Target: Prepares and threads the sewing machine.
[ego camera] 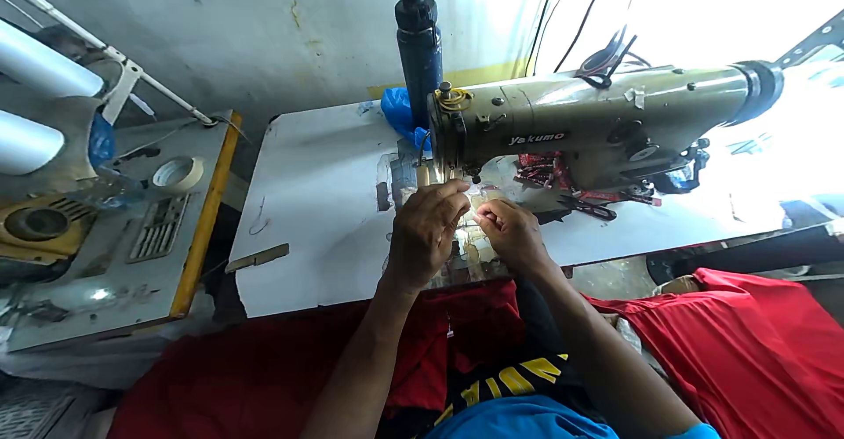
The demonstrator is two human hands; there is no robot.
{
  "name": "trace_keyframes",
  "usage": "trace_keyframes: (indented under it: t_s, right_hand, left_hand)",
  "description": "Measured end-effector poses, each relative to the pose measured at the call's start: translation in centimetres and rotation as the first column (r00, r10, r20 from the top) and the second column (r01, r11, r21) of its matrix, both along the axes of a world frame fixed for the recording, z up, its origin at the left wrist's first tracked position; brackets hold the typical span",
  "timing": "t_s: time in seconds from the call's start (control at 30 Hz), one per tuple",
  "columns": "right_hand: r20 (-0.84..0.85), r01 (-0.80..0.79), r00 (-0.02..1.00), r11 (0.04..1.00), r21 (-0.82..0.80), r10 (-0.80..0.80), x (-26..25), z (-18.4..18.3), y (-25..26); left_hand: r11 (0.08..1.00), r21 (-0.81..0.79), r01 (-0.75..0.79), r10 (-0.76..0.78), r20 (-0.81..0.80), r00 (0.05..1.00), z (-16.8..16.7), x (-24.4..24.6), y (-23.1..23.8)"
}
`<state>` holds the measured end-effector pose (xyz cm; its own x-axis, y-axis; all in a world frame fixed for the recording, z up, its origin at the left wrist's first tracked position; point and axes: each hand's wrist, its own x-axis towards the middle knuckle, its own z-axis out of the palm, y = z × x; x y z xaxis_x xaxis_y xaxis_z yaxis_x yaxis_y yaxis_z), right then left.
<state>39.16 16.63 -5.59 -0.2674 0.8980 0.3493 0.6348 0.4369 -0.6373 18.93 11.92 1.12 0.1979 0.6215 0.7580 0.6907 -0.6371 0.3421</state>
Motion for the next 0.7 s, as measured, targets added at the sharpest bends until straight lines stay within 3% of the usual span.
trace_keyframes:
  t_s: [0.13,0.3,0.47,0.6,0.7]
  right_hand:
    - [0.0,-0.003,1.0,1.0,-0.004,0.003,0.0,0.0,0.1]
    - [0.007,0.003,1.0,1.0,-0.005,-0.003,0.0,-0.1,0.1]
    - [0.012,-0.004,1.0,1.0,-0.005,0.004,0.0,-0.2,0.2]
    - [-0.027,0.011,1.0,1.0,-0.005,-0.011,0.0,-0.1,0.1]
    - [-0.199,-0.021,0.979,0.997,0.071,0.035,-0.3,0.1,-0.7]
  left_hand:
    - [0.985,-0.17,-0.02,0.065,0.262,0.963,-1.0,1.0,-1.5]
    - [0.93,-0.327,0.166,0.078,0.62,0.781,-1.3,1.5,-2.9]
    - [0.841,-0.398,0.366,0.039,0.719,0.694,-2.6,2.5,-6.1]
    - [0.645,-0.516,0.564,0.011,0.744,0.668,-4.9,2.8,-9.9]
    - [0.541,-0.582,0.607,-0.009,0.718,0.696,-5.2,2.8,-12.2]
